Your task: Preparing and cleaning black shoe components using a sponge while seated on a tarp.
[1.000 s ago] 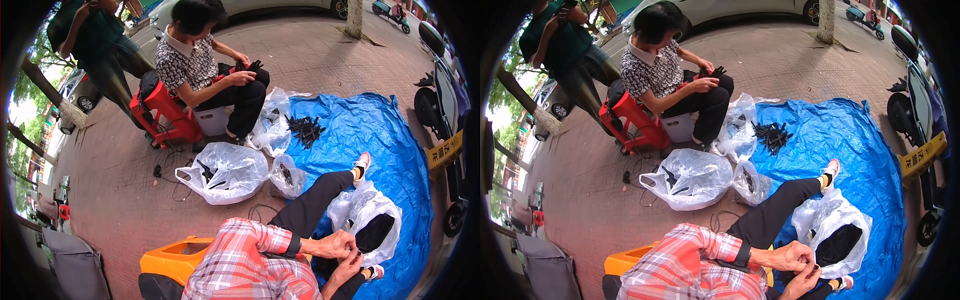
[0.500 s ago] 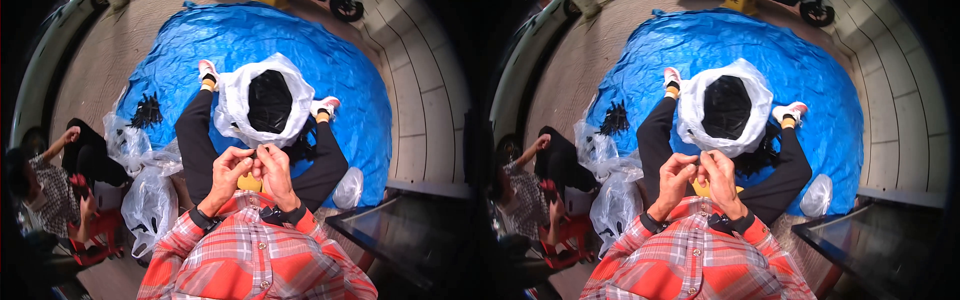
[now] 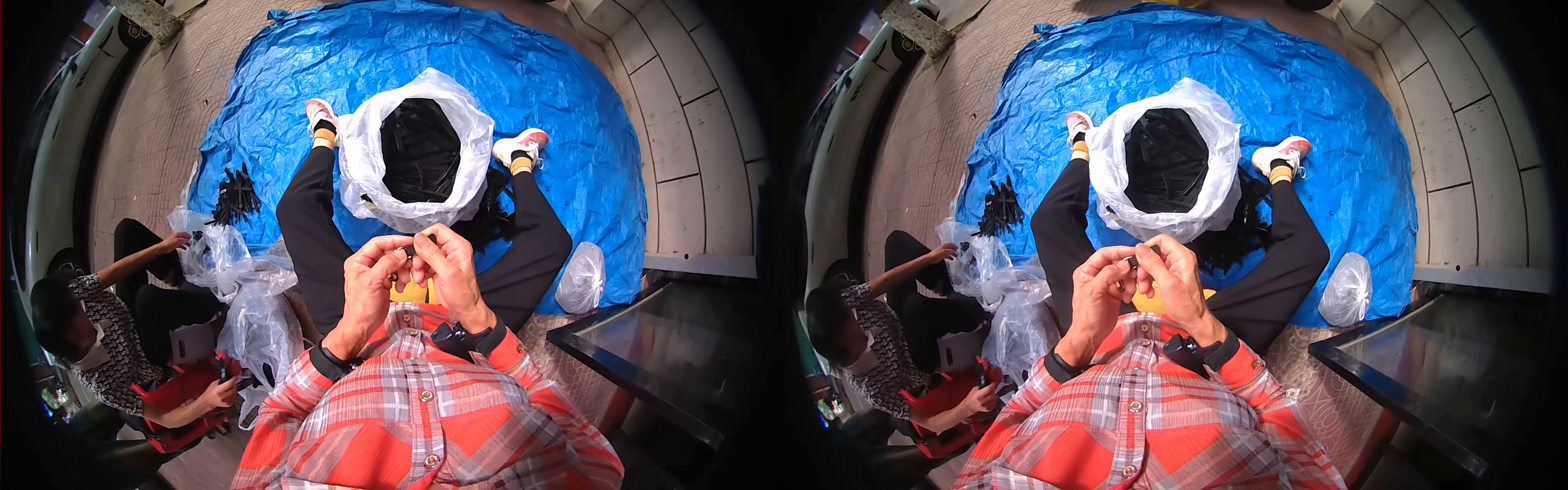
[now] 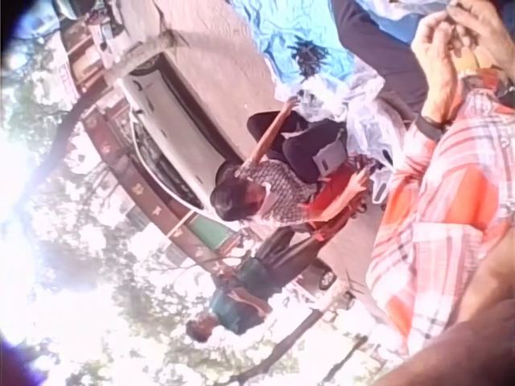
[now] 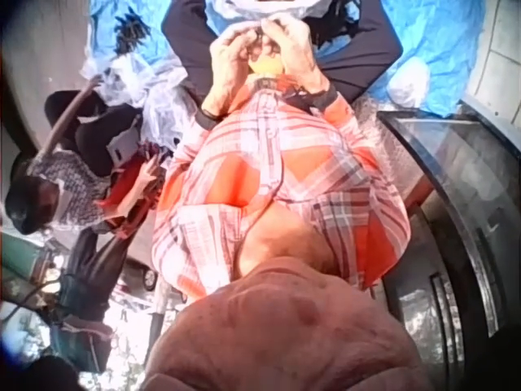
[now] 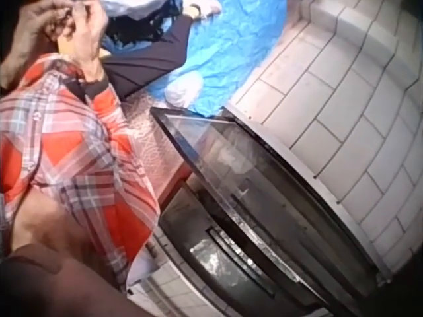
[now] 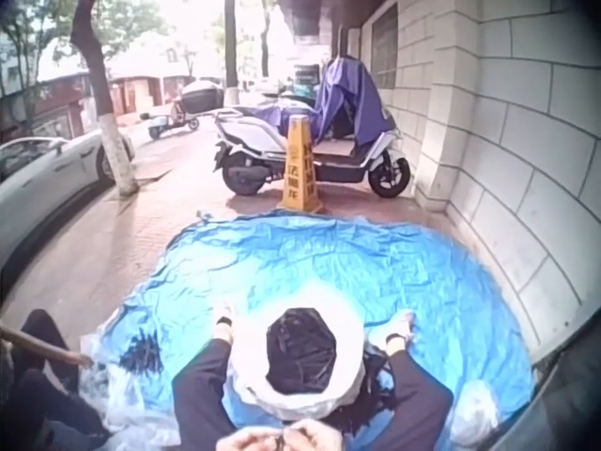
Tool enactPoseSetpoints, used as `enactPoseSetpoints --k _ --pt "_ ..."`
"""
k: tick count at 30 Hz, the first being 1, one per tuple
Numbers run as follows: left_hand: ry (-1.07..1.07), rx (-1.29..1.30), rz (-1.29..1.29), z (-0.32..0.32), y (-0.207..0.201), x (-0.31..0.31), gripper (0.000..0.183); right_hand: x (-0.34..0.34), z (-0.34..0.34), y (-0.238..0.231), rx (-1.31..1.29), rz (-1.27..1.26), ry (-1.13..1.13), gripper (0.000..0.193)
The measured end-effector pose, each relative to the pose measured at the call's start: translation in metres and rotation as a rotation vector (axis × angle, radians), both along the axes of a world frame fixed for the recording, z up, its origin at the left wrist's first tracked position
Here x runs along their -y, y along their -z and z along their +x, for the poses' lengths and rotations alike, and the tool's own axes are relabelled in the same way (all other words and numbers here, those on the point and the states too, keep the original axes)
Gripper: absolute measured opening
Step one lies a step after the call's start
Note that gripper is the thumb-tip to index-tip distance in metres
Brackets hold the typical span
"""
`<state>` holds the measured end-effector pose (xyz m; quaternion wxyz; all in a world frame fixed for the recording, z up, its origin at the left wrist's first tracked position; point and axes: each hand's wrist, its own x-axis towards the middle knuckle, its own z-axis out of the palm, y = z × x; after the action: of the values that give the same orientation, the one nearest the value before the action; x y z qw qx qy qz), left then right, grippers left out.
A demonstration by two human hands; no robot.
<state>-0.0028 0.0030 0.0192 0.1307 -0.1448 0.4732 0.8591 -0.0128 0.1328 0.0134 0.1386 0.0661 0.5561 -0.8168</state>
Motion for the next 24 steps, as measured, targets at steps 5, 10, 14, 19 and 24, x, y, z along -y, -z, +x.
enactPoseSetpoints --k 5,10,14,19,24 --pt "0.024 -0.003 -0.069 0.0 -0.003 0.003 0.015 0.001 0.0 -0.002 0.042 -0.158 -0.016 0.018" --pt "0.003 0.002 -0.09 -0.001 -0.01 0.003 0.012 0.004 0.0 -0.001 0.041 -0.212 -0.025 0.017" --pt "-0.007 0.017 -0.105 0.0 -0.013 0.002 0.01 0.003 0.0 0.0 0.073 -0.271 -0.024 0.016" --pt "-0.005 -0.003 -0.143 0.002 -0.009 0.0 0.009 0.003 0.0 -0.002 0.084 -0.27 -0.009 0.016" --pt "0.006 -0.016 -0.15 0.003 -0.009 0.002 0.009 0.001 0.002 -0.003 0.034 -0.171 -0.022 0.016"
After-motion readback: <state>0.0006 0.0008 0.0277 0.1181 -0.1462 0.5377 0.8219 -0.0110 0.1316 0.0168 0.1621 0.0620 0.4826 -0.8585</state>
